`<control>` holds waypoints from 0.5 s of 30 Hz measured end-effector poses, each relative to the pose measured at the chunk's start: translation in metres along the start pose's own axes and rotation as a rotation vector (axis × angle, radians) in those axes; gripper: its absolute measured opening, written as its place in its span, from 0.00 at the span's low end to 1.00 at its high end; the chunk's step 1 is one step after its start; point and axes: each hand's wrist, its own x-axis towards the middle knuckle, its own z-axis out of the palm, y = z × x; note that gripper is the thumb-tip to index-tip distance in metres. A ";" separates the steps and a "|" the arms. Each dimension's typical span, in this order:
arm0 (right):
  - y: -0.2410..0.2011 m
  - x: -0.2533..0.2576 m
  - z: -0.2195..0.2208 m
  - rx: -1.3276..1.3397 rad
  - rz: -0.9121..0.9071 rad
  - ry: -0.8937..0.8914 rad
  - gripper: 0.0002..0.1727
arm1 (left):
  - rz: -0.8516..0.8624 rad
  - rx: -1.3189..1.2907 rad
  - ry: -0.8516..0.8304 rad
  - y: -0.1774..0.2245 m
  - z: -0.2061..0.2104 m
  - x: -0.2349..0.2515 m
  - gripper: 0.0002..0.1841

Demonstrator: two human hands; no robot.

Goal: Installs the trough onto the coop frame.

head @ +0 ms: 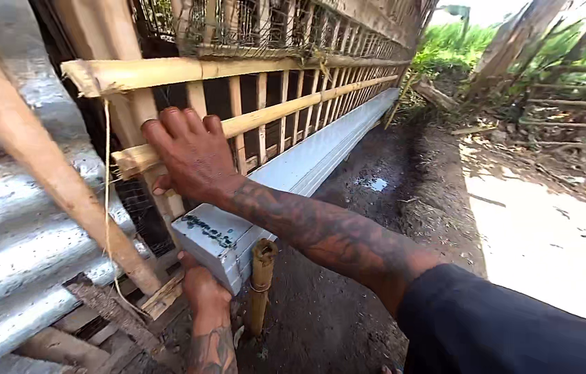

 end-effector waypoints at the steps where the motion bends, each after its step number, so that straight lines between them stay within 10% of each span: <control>1: -0.003 0.001 -0.004 0.034 0.014 -0.035 0.44 | 0.011 -0.011 -0.020 0.001 -0.001 -0.001 0.33; 9: 0.013 -0.059 -0.057 0.480 -0.047 -0.334 0.33 | 0.134 0.049 -0.225 0.022 0.004 -0.023 0.33; 15: 0.054 -0.125 -0.031 0.641 -0.022 -0.565 0.40 | 0.187 0.057 -0.316 0.032 0.009 -0.034 0.15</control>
